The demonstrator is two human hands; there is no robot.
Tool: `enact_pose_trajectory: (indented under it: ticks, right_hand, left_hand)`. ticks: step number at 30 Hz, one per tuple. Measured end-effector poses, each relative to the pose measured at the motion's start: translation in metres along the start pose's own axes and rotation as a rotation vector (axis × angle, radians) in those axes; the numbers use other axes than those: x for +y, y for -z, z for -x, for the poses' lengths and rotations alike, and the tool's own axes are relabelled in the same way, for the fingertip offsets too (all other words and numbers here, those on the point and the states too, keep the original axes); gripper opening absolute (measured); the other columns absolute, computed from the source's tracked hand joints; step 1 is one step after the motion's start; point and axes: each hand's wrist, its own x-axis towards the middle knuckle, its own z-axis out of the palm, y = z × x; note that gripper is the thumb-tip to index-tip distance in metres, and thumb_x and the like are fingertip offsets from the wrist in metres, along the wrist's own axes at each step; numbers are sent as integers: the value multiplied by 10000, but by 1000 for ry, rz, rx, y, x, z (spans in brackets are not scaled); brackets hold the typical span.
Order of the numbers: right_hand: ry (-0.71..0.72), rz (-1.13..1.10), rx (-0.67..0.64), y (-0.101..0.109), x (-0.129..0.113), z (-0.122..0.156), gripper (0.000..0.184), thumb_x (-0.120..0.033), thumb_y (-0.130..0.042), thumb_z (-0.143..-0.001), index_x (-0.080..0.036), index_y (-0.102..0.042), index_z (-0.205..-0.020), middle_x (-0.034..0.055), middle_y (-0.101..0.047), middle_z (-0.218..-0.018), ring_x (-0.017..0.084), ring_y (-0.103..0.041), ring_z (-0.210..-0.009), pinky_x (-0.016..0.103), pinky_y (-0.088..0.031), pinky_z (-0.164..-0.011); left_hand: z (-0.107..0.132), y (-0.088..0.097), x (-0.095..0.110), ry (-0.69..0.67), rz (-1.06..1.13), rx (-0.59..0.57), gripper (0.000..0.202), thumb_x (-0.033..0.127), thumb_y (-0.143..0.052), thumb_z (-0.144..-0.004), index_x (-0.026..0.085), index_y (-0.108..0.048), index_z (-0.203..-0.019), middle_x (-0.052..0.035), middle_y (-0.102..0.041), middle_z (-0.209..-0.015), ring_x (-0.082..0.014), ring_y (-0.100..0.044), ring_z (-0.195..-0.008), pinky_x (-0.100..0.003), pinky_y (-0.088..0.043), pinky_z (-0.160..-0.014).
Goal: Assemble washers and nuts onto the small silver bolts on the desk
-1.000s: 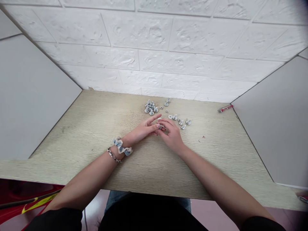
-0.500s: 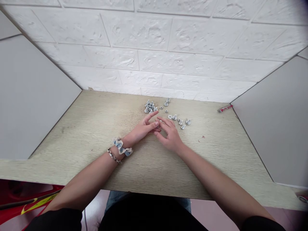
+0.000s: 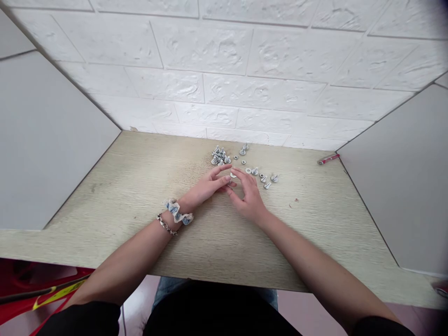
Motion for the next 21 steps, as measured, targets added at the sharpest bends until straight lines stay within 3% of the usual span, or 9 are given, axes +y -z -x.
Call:
enact_pose_trajectory:
  ticks: [6,16,18,21]
  right_hand:
    - [-15,42,-137,-1,3,0,500,-369,-508,-857,-184,-552,-1320,141,-455,-1461,277,-409,-1355,514,-296,-1122]
    - [-59,-127,-168,7,3,-4,545,-426,-506,-860,-191,-542,-1351,111,-443,-1484,260,-385,-1375,494,-294,-1135]
    - [-62,-104,-175,7,3,-3,530,-427,-494,-870,-200,-550,-1346,106,-442,-1484,259,-382,-1376,498,-286,-1138]
    - [-73,-1,-217,6,0,-1,493,-409,-498,-872,-211,-582,-1316,102,-415,-1503,276,-367,-1382,515,-259,-1147]
  left_hand:
    - [1,-2,0,-11,-31,17,663,350,-718,-802,197,-454,-1391,-1,-666,-843,-101,-622,-748,-256,-501,-768]
    - [-1,-5,0,-112,-43,79,802,370,-779,-720,183,-411,-1408,23,-665,-751,-104,-635,-699,-252,-503,-746]
    - [-4,-2,1,-151,-24,161,710,395,-764,-729,181,-476,-1341,4,-685,-782,-95,-626,-675,-253,-505,-736]
    - [-7,10,6,-245,-5,384,517,446,-698,-780,179,-557,-1199,-35,-709,-886,-79,-609,-646,-249,-507,-715]
